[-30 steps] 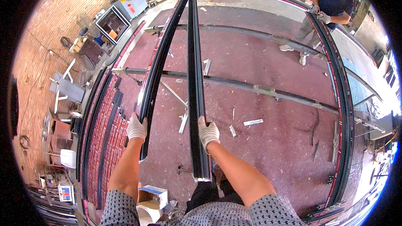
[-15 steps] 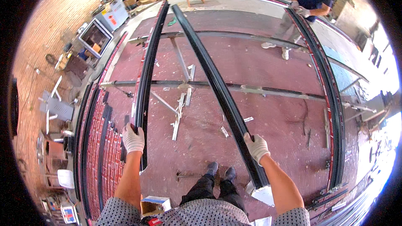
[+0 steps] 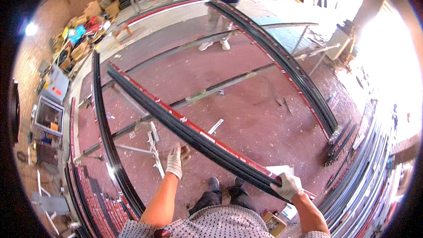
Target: The person assembles a window frame by hand in a workshop. They pick up metal corner connectors and insert them into the ends of long aluminum profiles. They then join the profiles together to form a rectangular frame, checking the alignment of the corners.
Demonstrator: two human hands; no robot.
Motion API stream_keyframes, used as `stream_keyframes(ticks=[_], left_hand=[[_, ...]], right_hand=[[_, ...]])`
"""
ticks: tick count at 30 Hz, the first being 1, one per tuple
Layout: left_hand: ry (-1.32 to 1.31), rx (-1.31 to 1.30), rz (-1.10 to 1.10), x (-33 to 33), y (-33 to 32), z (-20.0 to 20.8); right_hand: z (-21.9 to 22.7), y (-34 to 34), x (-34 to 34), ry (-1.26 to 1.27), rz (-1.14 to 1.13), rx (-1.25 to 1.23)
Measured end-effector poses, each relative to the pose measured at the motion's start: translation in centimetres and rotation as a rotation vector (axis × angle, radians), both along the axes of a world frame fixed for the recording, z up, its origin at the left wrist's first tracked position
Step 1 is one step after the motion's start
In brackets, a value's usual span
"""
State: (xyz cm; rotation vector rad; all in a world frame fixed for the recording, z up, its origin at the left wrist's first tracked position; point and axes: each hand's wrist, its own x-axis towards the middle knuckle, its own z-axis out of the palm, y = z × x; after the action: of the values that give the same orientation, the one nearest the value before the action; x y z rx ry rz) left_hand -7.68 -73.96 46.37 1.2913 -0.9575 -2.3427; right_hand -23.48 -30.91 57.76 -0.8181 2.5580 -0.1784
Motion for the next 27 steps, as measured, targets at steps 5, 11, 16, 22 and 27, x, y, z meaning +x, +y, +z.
stream_keyframes(ticks=[5,11,16,22,27], left_hand=[[0.318,0.281,0.042,-5.1,2.9,0.0],[0.269,0.289,0.061,-6.1,8.8,2.5],[0.414,0.418,-0.06,-10.0,15.4,6.3],[0.472,0.485,-0.24,-16.5,22.4,9.0],[0.544,0.506,-0.392,-20.9,29.0,11.2]], right_hand=[[0.5,7.2,4.7,0.127,-0.093,-0.017],[0.1,13.4,6.5,0.389,-0.099,-0.219],[-1.9,20.7,7.5,0.485,-0.252,-0.265],[-3.0,27.7,8.7,0.528,-0.427,-0.248],[-3.3,33.2,9.7,0.563,-0.548,-0.272]])
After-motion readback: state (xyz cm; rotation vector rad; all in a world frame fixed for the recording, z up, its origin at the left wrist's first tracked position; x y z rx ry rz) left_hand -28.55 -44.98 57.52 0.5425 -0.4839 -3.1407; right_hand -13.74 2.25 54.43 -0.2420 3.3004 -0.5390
